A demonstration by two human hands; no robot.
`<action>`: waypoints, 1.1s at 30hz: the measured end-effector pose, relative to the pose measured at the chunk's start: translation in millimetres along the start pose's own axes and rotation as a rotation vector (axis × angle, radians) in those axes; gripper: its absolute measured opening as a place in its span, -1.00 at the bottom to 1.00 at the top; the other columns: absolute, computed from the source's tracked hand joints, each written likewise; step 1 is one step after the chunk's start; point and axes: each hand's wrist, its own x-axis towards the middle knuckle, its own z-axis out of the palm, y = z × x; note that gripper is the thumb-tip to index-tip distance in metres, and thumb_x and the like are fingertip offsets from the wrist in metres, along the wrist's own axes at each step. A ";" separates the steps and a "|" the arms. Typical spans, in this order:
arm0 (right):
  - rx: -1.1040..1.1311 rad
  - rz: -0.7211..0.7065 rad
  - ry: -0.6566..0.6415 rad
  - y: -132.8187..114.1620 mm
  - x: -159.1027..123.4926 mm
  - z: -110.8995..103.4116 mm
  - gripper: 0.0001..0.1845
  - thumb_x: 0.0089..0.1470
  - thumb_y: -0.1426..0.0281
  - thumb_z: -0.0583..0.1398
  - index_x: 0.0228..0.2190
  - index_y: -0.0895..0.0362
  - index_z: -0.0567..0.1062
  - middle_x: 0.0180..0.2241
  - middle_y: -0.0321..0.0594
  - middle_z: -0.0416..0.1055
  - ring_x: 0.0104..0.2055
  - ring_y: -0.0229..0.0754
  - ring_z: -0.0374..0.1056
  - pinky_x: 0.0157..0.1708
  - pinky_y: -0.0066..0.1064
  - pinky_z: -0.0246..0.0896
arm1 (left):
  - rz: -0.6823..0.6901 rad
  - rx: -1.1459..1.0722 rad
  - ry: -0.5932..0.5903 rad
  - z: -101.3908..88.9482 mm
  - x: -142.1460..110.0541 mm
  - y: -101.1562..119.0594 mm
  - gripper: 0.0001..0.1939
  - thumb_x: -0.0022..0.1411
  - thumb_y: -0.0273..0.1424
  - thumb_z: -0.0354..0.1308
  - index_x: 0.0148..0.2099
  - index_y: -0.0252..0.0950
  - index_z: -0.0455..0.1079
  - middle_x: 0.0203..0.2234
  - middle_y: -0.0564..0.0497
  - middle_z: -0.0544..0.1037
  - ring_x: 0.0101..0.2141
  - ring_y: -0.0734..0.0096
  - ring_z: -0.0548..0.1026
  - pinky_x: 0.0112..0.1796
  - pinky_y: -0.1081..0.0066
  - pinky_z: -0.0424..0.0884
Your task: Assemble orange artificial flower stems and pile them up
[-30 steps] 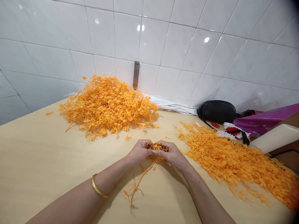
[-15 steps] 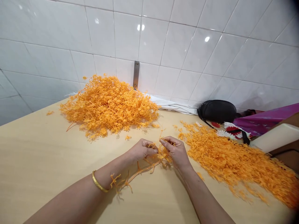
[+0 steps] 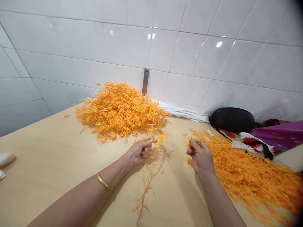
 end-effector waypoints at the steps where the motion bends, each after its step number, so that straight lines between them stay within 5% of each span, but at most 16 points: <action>1: -0.161 -0.070 0.047 2.7 1.6 -2.5 -0.74 -0.26 0.21 0.19 -0.53 0.11 0.29 -0.59 -0.37 0.16 -0.60 -0.32 0.08 -0.56 -0.42 0.02 | -0.010 -0.030 -0.003 -1.6 0.5 0.7 -0.79 -0.09 -0.43 0.14 -0.33 -0.37 0.31 -0.86 0.25 0.03 -0.79 0.71 -0.16 -0.72 0.56 -0.29; 5: -0.843 -0.258 0.260 11.8 13.2 -17.4 -0.78 -0.24 0.28 0.14 -0.46 0.13 0.35 -0.34 -0.07 0.24 -0.30 -0.01 0.18 -0.37 -0.21 0.03 | -0.012 -0.064 -0.026 -2.8 0.3 1.4 -0.84 -0.08 -0.46 0.15 -0.38 -0.34 0.27 -0.87 0.26 0.00 -0.80 0.70 -0.15 -0.72 0.57 -0.29; 9: -1.057 -0.405 0.288 12.3 7.1 -12.4 -0.62 -0.19 0.19 0.12 -0.30 0.14 0.35 -0.16 0.07 0.16 -0.11 0.19 0.07 -0.27 -0.06 -0.01 | -0.015 -0.086 -0.076 -0.1 -2.1 3.4 -0.81 -0.13 -0.49 0.19 -0.47 -0.34 0.19 -0.79 0.20 0.15 -0.78 0.74 -0.05 -0.73 0.61 -0.23; 13: -0.758 -0.505 -0.012 10.1 -11.8 9.8 -0.66 -0.05 0.15 0.03 -0.34 0.14 0.35 -0.27 -0.04 0.27 -0.18 0.01 0.18 -0.26 -0.18 0.08 | -0.015 -0.085 -0.086 0.1 -2.1 2.5 -0.82 -0.10 -0.49 0.18 -0.48 -0.35 0.18 -0.64 0.05 0.37 -0.74 0.72 0.14 -0.73 0.63 -0.08; 19: -0.174 -0.014 -0.487 13.7 -28.1 29.9 -0.58 -0.06 0.06 0.08 -0.34 0.17 0.35 -0.40 -0.17 0.34 -0.38 -0.20 0.29 -0.35 -0.35 0.20 | -0.003 -0.108 -0.075 -3.9 1.4 -2.8 -0.82 -0.08 -0.55 0.16 -0.39 -0.35 0.21 -0.52 -0.04 0.47 -0.65 0.65 0.31 -0.63 0.63 0.16; 22: -0.113 0.035 -0.555 15.1 -31.9 33.3 -0.61 -0.10 0.11 0.15 -0.33 0.17 0.36 -0.39 -0.19 0.35 -0.37 -0.22 0.30 -0.32 -0.37 0.20 | -0.012 -0.072 -0.086 -0.9 -0.2 -2.9 -0.74 -0.14 -0.63 0.15 -0.34 -0.35 0.22 -0.54 -0.01 0.47 -0.65 0.64 0.33 -0.59 0.61 0.21; 28: -0.196 -0.099 -0.640 18.6 -40.1 38.1 -0.66 -0.09 0.23 0.17 -0.25 0.15 0.32 -0.36 -0.18 0.37 -0.33 -0.19 0.31 -0.32 -0.36 0.21 | -0.055 0.020 -0.046 6.7 -2.4 -4.0 -0.60 -0.25 -0.71 0.08 -0.26 -0.37 0.24 -0.60 0.00 0.44 -0.61 0.53 0.40 -0.52 0.52 0.28; 33: -0.336 -0.237 -0.692 14.2 -51.0 41.4 -0.74 -0.09 0.37 0.13 -0.28 0.15 0.32 -0.44 -0.25 0.36 -0.42 -0.26 0.27 -0.42 -0.44 0.17 | -0.076 0.056 -0.021 6.6 0.5 -0.1 -0.85 -0.10 -0.47 0.16 -0.43 -0.39 0.24 -0.74 0.13 0.28 -0.80 0.78 0.07 -0.76 0.66 -0.12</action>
